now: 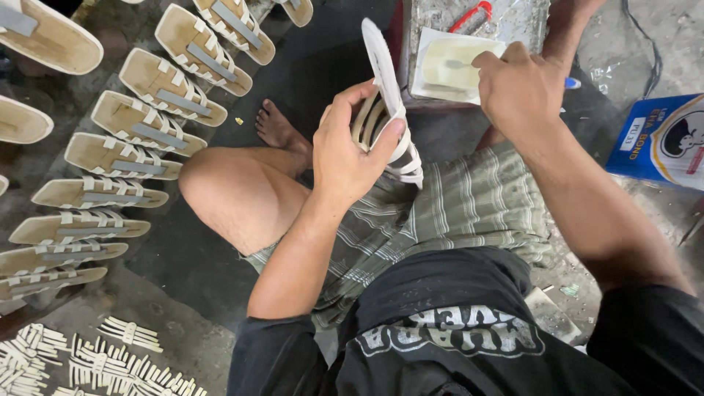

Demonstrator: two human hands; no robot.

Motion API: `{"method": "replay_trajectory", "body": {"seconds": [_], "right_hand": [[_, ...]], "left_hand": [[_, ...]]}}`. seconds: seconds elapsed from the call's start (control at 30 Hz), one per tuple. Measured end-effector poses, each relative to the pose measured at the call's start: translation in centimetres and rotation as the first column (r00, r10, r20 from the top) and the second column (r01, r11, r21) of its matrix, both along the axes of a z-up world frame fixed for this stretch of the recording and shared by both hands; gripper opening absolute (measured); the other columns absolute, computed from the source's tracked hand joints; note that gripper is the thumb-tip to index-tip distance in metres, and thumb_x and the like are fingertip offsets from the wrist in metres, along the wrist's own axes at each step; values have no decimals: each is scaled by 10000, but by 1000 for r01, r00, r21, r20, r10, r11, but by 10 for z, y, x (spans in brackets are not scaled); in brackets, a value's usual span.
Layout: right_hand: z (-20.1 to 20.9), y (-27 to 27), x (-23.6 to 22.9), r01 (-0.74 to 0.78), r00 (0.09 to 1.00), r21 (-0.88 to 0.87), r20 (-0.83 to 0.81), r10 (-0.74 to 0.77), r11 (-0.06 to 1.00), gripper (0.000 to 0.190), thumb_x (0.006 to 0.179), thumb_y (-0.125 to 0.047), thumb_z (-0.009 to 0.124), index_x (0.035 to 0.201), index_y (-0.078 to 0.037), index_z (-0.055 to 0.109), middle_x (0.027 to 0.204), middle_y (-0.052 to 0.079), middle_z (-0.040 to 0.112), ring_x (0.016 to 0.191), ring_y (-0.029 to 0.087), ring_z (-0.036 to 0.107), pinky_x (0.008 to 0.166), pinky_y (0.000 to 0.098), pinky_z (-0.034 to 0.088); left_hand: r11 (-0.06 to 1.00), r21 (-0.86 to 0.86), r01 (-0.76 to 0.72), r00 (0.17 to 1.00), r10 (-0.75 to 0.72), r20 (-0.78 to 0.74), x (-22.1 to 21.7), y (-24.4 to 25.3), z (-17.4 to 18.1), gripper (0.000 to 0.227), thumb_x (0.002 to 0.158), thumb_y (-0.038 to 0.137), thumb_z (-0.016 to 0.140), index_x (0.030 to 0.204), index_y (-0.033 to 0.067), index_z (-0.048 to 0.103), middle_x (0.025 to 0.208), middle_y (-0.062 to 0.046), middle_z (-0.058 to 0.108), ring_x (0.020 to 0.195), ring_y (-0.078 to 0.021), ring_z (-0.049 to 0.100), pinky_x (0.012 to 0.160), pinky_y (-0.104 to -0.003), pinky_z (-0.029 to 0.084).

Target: The person sits on the floor and uses a toothbrush to scrub the straps and soles of several white sandals. They repeatedly dip the brush into a container of liquid and wipe the sandals, then place them back in a row on the floor.

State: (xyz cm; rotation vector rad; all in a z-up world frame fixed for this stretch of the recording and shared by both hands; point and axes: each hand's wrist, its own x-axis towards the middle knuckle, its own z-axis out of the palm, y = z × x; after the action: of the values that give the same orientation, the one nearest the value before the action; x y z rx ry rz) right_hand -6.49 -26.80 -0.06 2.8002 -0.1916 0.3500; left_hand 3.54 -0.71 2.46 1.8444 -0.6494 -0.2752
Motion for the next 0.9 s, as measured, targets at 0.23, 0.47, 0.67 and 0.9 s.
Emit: {"method": "replay_trajectory", "body": {"seconds": [0.23,0.47,0.67,0.9], "right_hand": [[30,-6,-51,154,972,197,-204,-113,968,125,1023,-303,672,1031,-220,765,923,56,700,759,273,682,654,428,516],[66,25,-86,241,967,798,-148,-209,552,201,970,-221,726,1161,-170,765,1031,73,757,690,203,656,654,348,506],[73,83,-95,-132,978,989,119,-169,-71,141,990,-19,689,1130,-12,703,1049,65,726,886,102,641,773,252,501],[66,99,-72,-257,940,941,296,-169,219,138,985,31,727,1111,2,678,1064,118,716,868,163,664,740,250,503]], "left_hand": [[995,-91,41,985,-26,169,-5,8,4,627,844,178,847,1374,50,538,1453,-125,612,1323,-328,623,1135,-384,507],[932,-249,263,843,-97,529,-6,3,-5,509,885,106,905,1232,176,539,1509,-129,553,1475,-387,503,1254,-516,378],[924,-236,302,783,-99,614,-14,5,-13,509,878,42,902,1228,240,590,1430,-126,595,1402,-408,527,1245,-628,376],[929,-239,284,774,-75,629,-15,7,-12,535,859,40,925,1214,261,593,1431,-105,593,1396,-389,532,1242,-635,379]]}}
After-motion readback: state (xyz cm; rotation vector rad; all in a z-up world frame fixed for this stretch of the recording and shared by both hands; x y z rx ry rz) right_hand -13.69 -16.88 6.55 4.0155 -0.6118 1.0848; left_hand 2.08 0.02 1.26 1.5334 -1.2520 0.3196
